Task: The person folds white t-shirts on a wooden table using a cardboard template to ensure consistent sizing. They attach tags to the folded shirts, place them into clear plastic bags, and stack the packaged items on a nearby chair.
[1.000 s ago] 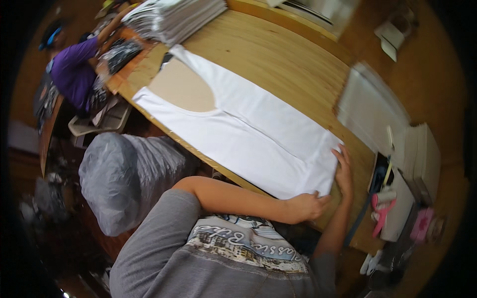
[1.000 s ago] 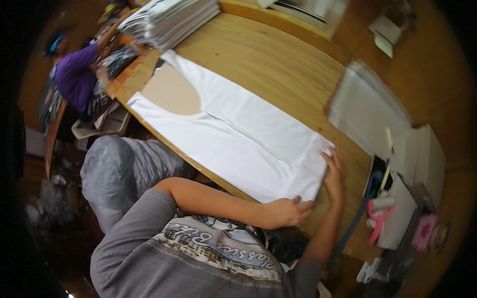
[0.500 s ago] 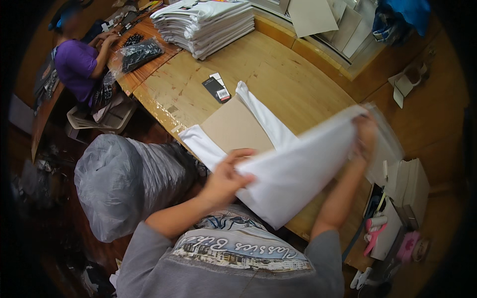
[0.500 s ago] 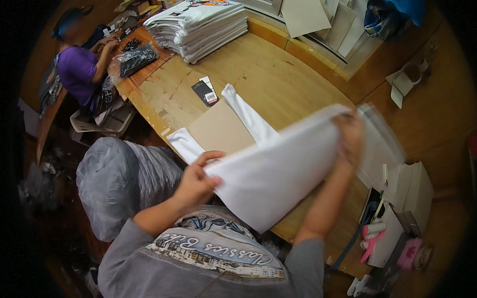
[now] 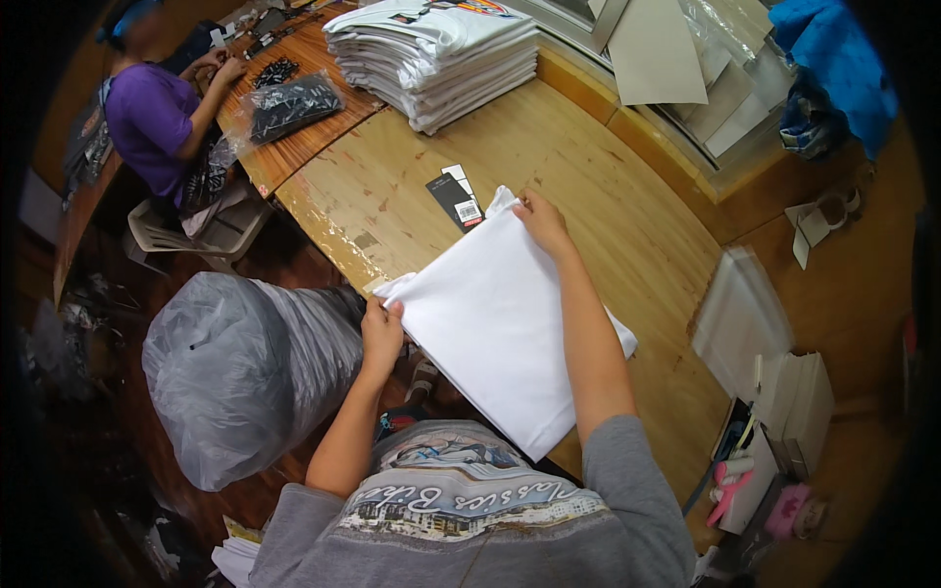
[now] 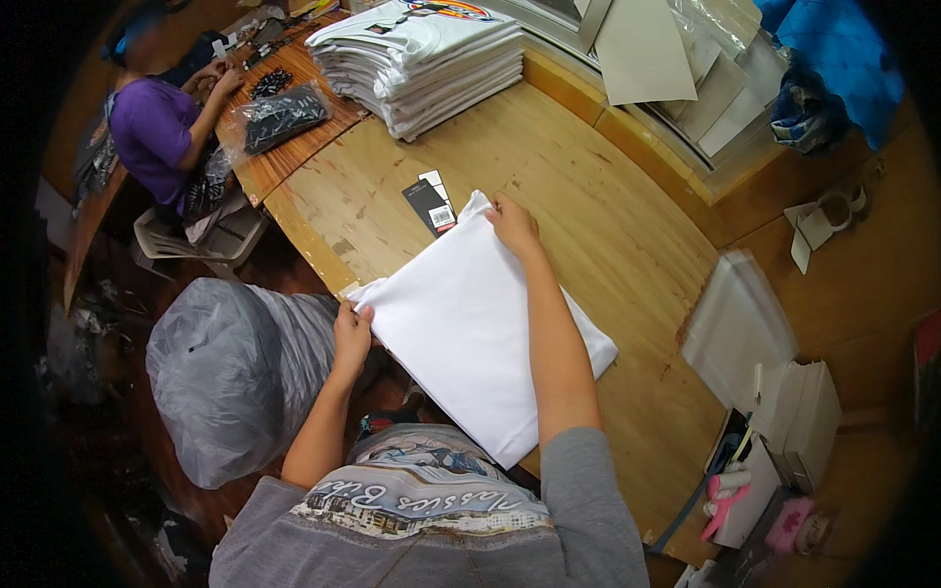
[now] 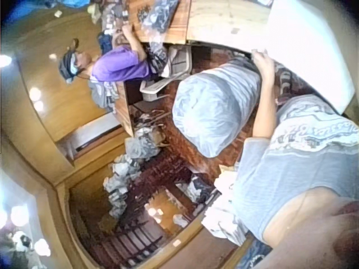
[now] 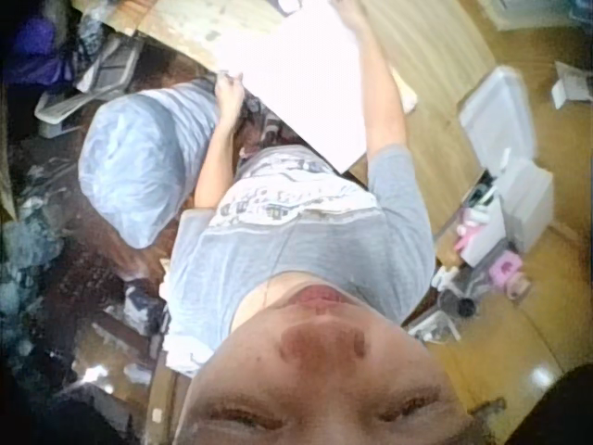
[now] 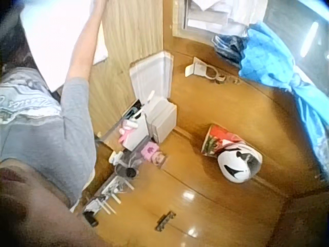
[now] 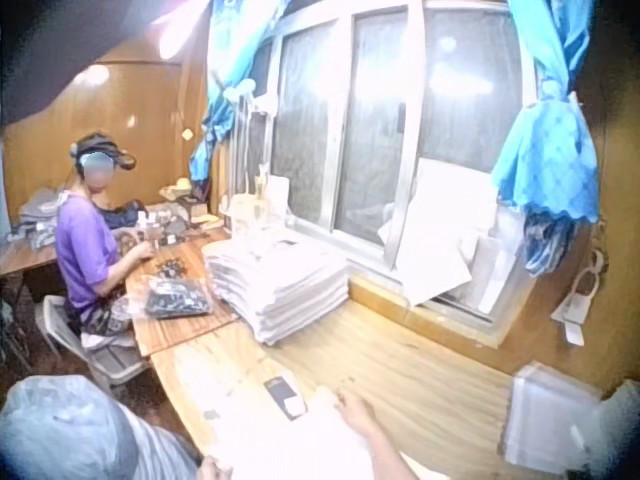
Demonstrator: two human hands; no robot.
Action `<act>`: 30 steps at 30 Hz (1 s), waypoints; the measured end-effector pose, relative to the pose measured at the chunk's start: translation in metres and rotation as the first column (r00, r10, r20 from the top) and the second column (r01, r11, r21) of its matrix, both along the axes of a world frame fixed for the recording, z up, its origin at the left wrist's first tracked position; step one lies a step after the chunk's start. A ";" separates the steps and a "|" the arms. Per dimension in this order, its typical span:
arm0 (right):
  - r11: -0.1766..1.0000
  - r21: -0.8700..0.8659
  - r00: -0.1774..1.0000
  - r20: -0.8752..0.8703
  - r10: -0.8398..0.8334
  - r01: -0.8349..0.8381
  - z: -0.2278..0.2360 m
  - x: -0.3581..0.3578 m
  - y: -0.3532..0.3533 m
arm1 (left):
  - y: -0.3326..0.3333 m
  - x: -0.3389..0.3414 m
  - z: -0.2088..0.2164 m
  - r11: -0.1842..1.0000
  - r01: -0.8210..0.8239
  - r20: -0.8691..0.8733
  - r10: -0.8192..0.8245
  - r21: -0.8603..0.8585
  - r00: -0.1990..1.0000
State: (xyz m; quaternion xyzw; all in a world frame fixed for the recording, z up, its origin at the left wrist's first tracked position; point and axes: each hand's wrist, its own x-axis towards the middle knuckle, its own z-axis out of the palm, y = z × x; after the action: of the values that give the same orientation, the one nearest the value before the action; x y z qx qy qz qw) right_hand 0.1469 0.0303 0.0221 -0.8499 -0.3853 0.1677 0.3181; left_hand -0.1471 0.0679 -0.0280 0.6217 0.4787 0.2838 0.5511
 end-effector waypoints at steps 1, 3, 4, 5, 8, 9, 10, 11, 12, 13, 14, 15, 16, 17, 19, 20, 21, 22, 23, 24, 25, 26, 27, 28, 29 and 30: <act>0.999 -0.041 0.998 0.059 -0.024 0.026 0.001 -0.005 0.003 | 0.001 0.003 0.003 1.000 -0.005 -0.004 0.005 -0.007 1.000; 0.990 -0.120 0.982 0.178 -0.058 0.080 -0.001 -0.012 0.008 | 0.003 0.007 0.012 1.000 -0.021 -0.014 0.021 -0.020 1.000; 0.987 -0.138 0.974 0.218 -0.055 0.086 -0.004 -0.013 0.011 | 0.004 0.008 0.015 0.998 -0.014 -0.006 0.013 -0.058 1.000; 0.983 -0.156 0.965 0.258 -0.049 0.091 -0.008 -0.014 0.014 | 0.006 0.008 0.017 0.995 -0.008 0.002 0.008 -0.097 1.000; 0.984 -0.157 0.958 0.286 -0.033 0.081 -0.012 -0.012 0.019 | 0.014 0.003 0.028 0.981 0.092 -0.049 -0.102 -0.171 0.994; 0.986 -0.148 0.959 0.281 -0.029 0.073 -0.011 -0.008 0.019 | 0.018 0.001 0.034 0.972 0.138 -0.075 -0.155 -0.191 0.985; 0.981 -0.181 0.971 0.238 -0.022 0.067 -0.006 -0.002 0.017 | 0.018 0.001 0.043 0.973 0.182 -0.198 -0.207 -0.139 0.958; 0.976 -0.213 0.982 0.191 -0.008 0.049 0.000 0.002 0.017 | 0.017 -0.002 0.048 0.978 0.203 -0.364 -0.171 0.050 0.915; 0.969 -0.244 0.990 0.143 0.004 0.031 0.003 0.004 0.018 | 0.014 -0.003 0.052 0.940 0.252 -0.512 -0.103 0.231 0.853; 0.967 -0.252 0.986 0.168 0.019 0.025 0.005 0.002 0.019 | 0.013 -0.003 0.057 0.862 0.322 -0.631 -0.002 0.393 0.775; 0.965 -0.260 0.981 0.192 0.032 0.019 0.006 0.000 0.020 | 0.010 0.000 0.067 0.912 0.205 -0.613 0.062 0.356 0.788; 0.963 -0.267 0.975 0.217 0.044 0.016 0.005 -0.002 0.021 | 0.011 -0.003 0.062 0.888 0.208 -0.574 0.074 0.411 0.816; 0.964 -0.265 0.965 0.257 0.045 0.026 0.003 -0.003 0.023 | 0.012 -0.005 0.056 0.860 0.208 -0.529 0.082 0.465 0.845; 0.964 -0.262 0.954 0.297 0.044 0.037 0.001 -0.005 0.025 | 0.013 -0.006 0.051 0.830 0.205 -0.482 0.086 0.519 0.872; 0.974 -0.214 0.938 0.346 0.008 0.070 -0.004 -0.006 0.026 | 0.016 -0.004 0.049 0.885 0.213 -0.515 0.035 0.414 0.856; 0.981 -0.168 0.935 0.353 -0.028 0.093 -0.006 -0.006 0.027 | 0.016 -0.002 0.050 0.908 0.215 -0.528 0.008 0.360 0.849; 0.986 -0.122 0.931 0.360 -0.065 0.116 -0.008 -0.006 0.027 | 0.014 -0.001 0.052 0.915 0.213 -0.539 0.006 0.343 0.843; 0.985 -0.127 0.947 0.312 -0.071 0.116 -0.008 -0.003 0.027 | 0.013 0.001 0.055 0.921 0.208 -0.547 0.007 0.331 0.837; 0.984 -0.133 0.961 0.264 -0.078 0.116 -0.008 0.002 0.025 | 0.013 0.002 0.057 0.926 0.203 -0.555 0.008 0.319 0.832; 0.983 -0.138 0.973 0.215 -0.087 0.118 -0.007 0.005 0.024 | 0.014 0.002 0.054 0.904 0.209 -0.542 0.029 0.373 0.840; 0.979 -0.193 0.993 0.105 -0.051 0.070 -0.010 0.013 0.023 | 0.015 0.005 0.049 0.877 0.221 -0.525 0.041 0.426 0.850; 0.971 -0.238 1.000 -0.008 -0.019 0.017 -0.013 0.020 0.025 | 0.017 0.007 0.047 0.846 0.229 -0.505 0.054 0.482 0.862; 0.961 -0.274 0.993 -0.122 0.006 -0.040 -0.016 0.027 0.025 | 0.018 0.009 0.048 0.849 0.235 -0.495 0.036 0.474 0.868; 0.963 -0.265 0.994 -0.112 0.013 -0.042 -0.012 0.027 0.027 | 0.019 0.011 0.050 0.852 0.234 -0.483 0.025 0.468 0.875; 0.966 -0.256 0.995 -0.103 0.015 -0.042 -0.011 0.023 0.027 | 0.021 0.013 0.052 0.855 0.237 -0.471 0.010 0.462 0.882; 0.968 -0.248 0.996 -0.093 0.014 -0.037 -0.009 0.021 0.023 | 0.023 0.015 0.050 0.854 0.219 -0.449 0.019 0.472 0.893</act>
State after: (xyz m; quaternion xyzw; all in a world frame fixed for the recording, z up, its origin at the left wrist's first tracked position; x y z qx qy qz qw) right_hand 0.1678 0.0537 0.0135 -0.8695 -0.3573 0.2573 0.2239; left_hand -0.1323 0.0911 0.0218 0.8175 0.4634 0.2234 0.2589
